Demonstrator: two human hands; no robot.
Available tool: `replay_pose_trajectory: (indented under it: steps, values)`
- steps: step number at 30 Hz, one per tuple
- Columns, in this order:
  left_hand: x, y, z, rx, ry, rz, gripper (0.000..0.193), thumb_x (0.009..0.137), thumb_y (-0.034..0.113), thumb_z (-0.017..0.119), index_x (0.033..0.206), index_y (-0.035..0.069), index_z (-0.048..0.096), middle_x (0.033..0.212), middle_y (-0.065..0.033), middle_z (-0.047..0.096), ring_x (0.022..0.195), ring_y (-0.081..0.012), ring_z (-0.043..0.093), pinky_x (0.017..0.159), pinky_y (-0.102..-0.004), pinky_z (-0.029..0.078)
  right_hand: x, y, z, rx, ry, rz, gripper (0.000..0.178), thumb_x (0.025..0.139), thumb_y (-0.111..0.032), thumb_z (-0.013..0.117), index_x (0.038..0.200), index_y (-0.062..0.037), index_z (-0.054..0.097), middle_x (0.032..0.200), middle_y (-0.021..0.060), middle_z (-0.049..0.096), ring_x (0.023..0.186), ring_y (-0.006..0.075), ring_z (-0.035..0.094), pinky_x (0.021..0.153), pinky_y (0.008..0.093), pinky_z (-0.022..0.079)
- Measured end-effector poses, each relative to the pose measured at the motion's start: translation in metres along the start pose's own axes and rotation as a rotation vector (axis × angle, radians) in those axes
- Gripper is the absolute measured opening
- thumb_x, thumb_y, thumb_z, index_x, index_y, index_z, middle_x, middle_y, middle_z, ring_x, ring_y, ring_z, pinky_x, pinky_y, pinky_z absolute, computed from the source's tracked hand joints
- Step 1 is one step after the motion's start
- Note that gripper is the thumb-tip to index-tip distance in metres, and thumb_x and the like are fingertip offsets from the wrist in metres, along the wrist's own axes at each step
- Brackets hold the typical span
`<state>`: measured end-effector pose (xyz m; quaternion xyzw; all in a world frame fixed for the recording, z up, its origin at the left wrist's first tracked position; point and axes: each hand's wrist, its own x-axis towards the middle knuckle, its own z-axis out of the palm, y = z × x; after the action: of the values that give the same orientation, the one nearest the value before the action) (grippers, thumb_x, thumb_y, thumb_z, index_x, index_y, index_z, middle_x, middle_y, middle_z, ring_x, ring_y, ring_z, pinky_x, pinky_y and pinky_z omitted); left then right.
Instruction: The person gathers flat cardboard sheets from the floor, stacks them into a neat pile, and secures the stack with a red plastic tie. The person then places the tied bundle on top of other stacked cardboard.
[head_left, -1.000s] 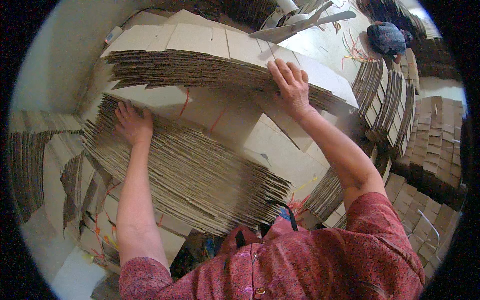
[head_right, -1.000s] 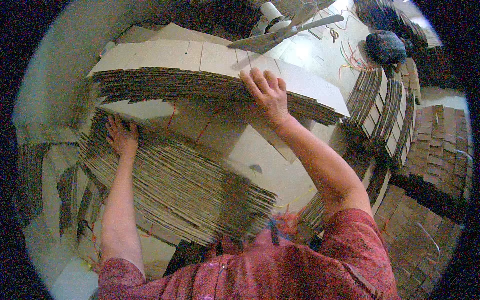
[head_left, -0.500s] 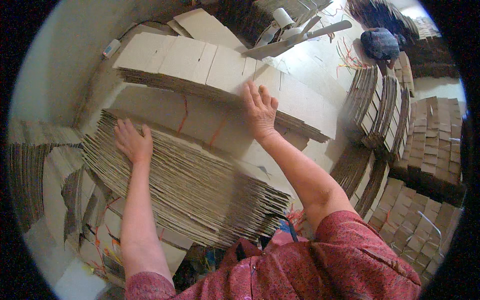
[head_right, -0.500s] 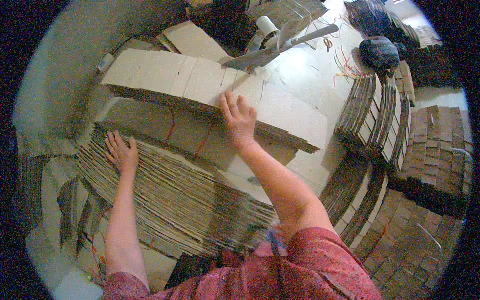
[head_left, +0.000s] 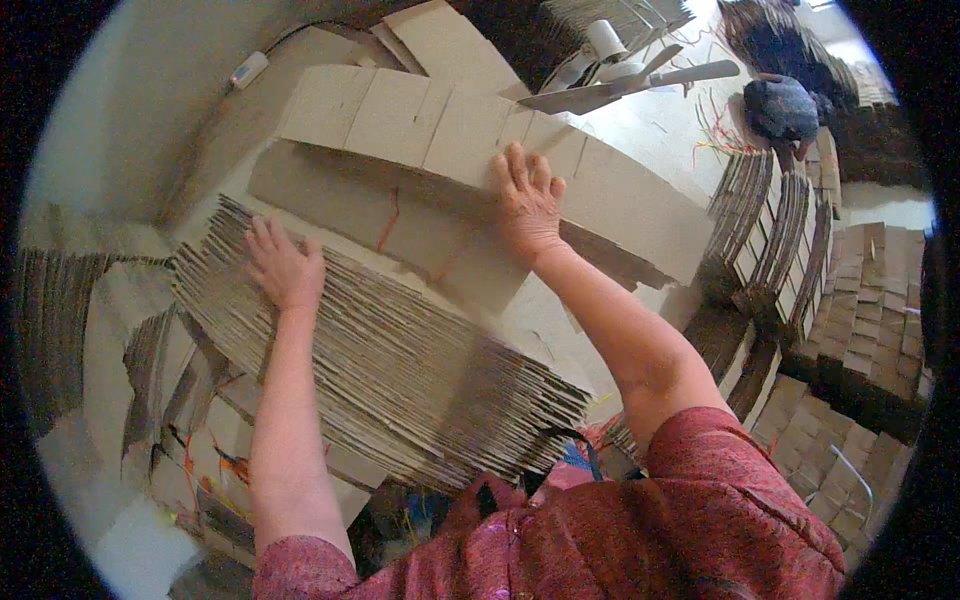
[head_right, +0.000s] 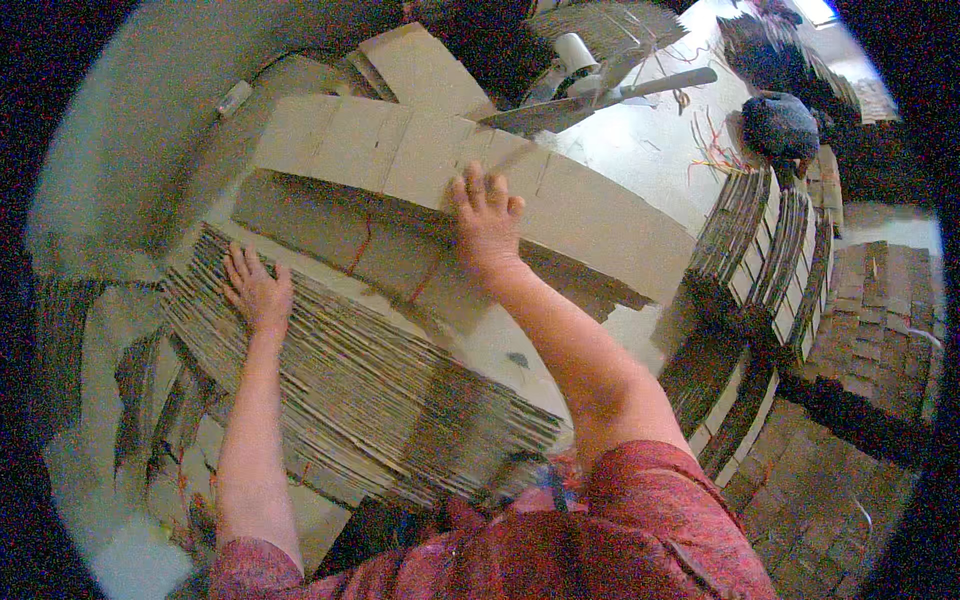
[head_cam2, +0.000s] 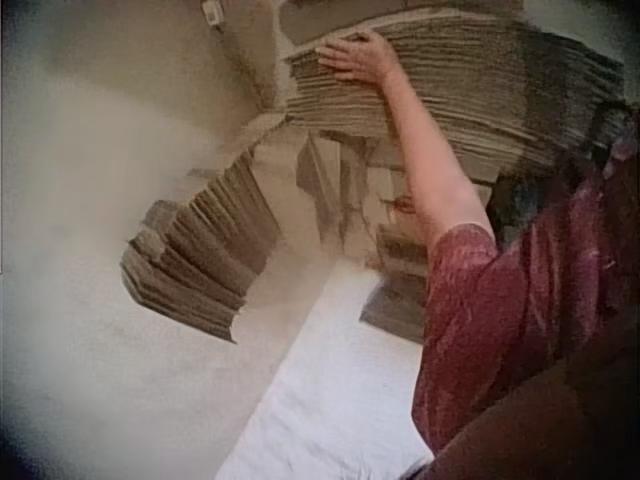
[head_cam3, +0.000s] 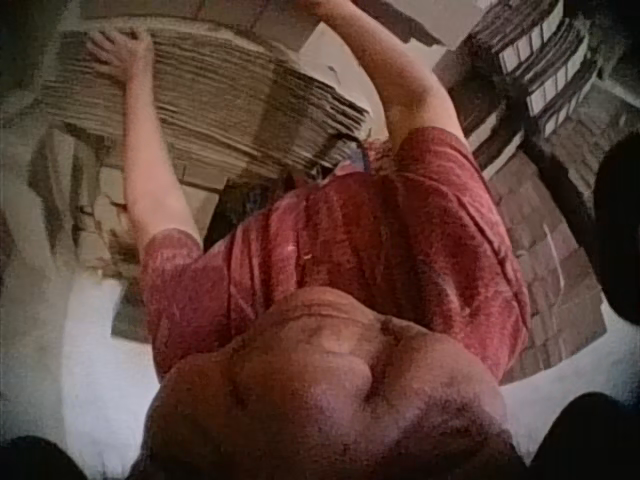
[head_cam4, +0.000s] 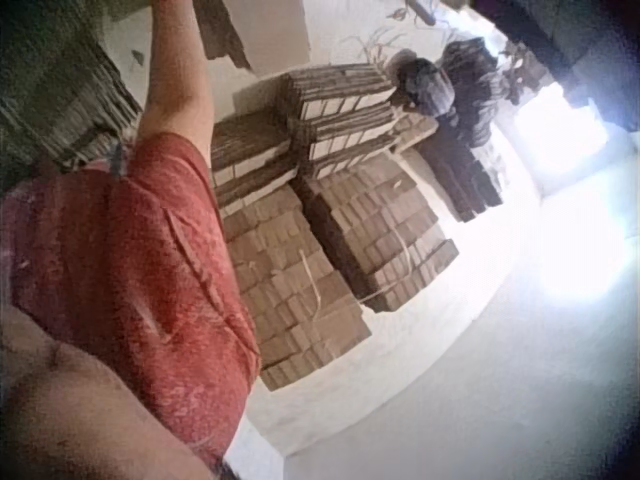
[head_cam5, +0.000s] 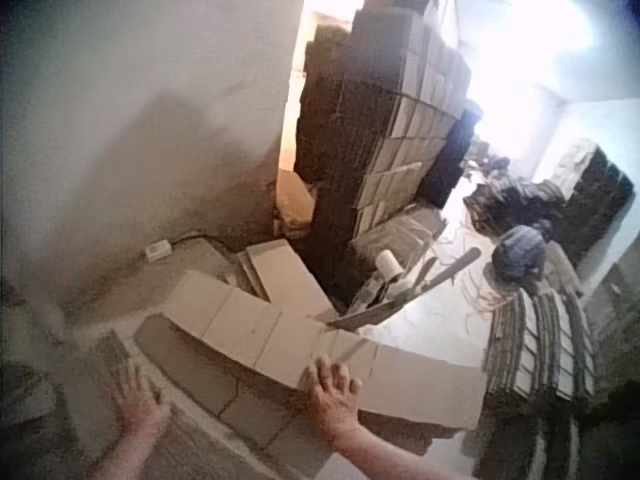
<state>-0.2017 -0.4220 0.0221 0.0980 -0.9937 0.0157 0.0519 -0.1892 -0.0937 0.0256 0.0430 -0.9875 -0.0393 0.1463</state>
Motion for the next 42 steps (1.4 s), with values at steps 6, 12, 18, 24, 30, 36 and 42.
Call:
replay_pose_trajectory:
  steps: [6, 12, 18, 24, 30, 36, 42]
  values:
    - [0.001, 0.000, -0.004, -0.040, 0.025, 0.014, 0.063, 0.082, 0.035, 0.051, 0.134, 0.005, 0.032, 0.144, -0.0148, 0.023, 0.134, -0.0326, 0.018, 0.103, -0.0562, 0.020, -0.002, 0.008, -0.017, 0.024, -0.117, -0.030, 0.077, 0.064, -0.018, 0.069, 0.132, -0.0142, 0.034, 0.142, 0.0099, 0.026, 0.128, 0.0339, 0.024, 0.095, 0.0544, 0.025]
    - [-0.001, 0.003, 0.000, -0.062, -0.020, -0.020, 0.062, 0.083, 0.036, 0.050, 0.133, 0.004, 0.033, 0.144, -0.0156, 0.024, 0.135, -0.0323, 0.017, 0.104, -0.0565, 0.016, 0.005, 0.012, -0.027, -0.007, -0.150, -0.137, 0.075, 0.068, -0.022, 0.071, 0.133, -0.0117, 0.035, 0.144, 0.0122, 0.022, 0.133, 0.0353, 0.016, 0.099, 0.0599, 0.019]
    - [0.001, -0.005, -0.008, -0.067, -0.032, -0.040, 0.066, 0.082, 0.043, 0.049, 0.135, 0.007, 0.033, 0.147, -0.0110, 0.020, 0.136, -0.0304, 0.015, 0.104, -0.0568, 0.015, -0.024, -0.055, -0.052, 0.936, -0.450, -0.231, 0.067, 0.072, -0.027, 0.070, 0.128, -0.0031, 0.041, 0.135, 0.0181, 0.038, 0.126, 0.0334, 0.035, 0.103, 0.0412, 0.030]
    - [-0.001, -0.019, -0.018, -0.278, -0.023, 0.012, 0.066, 0.083, 0.037, 0.054, 0.136, 0.006, 0.028, 0.147, -0.0140, 0.017, 0.135, -0.0341, 0.015, 0.105, -0.0559, 0.013, -0.047, -0.135, -0.030, 1.161, -0.965, 0.005, 0.081, 0.072, -0.039, 0.072, 0.132, 0.0006, 0.035, 0.127, 0.0185, 0.048, 0.118, 0.0275, 0.046, 0.096, 0.0347, 0.038]
    - [-0.134, -0.100, -0.054, -0.778, 0.223, -0.289, 0.066, 0.087, 0.032, 0.052, 0.140, 0.007, 0.020, 0.147, -0.0167, 0.014, 0.135, -0.0340, 0.014, 0.107, -0.0441, 0.017, -0.032, -0.121, -0.039, 1.162, -1.067, 0.161, 0.073, 0.072, -0.043, 0.071, 0.126, -0.0011, 0.044, 0.108, 0.0153, 0.061, 0.100, 0.0229, 0.056, 0.087, 0.0343, 0.043]
    - [-0.247, -0.109, -0.020, -1.707, -0.452, -1.262, 0.074, 0.086, 0.050, 0.052, 0.138, 0.004, 0.026, 0.142, -0.0100, 0.030, 0.126, -0.0228, 0.034, 0.099, -0.0384, 0.036, -0.032, -0.116, -0.028, 1.406, -1.179, 0.254, 0.066, 0.076, -0.048, 0.065, 0.122, -0.0032, 0.050, 0.109, 0.0114, 0.059, 0.098, 0.0219, 0.055, 0.086, 0.0327, 0.043]
    - [-0.213, -0.057, -0.026, -1.739, -0.423, -1.038, 0.073, 0.081, 0.033, 0.063, 0.138, 0.006, 0.026, 0.127, -0.0107, 0.046, 0.113, -0.0228, 0.045, 0.094, -0.0367, 0.038, -0.048, -0.110, -0.035, 1.468, -1.199, 0.420, 0.062, 0.085, -0.043, 0.057, 0.128, -0.0003, 0.042, 0.115, 0.0078, 0.056, 0.103, 0.0185, 0.052, 0.091, 0.0316, 0.039]
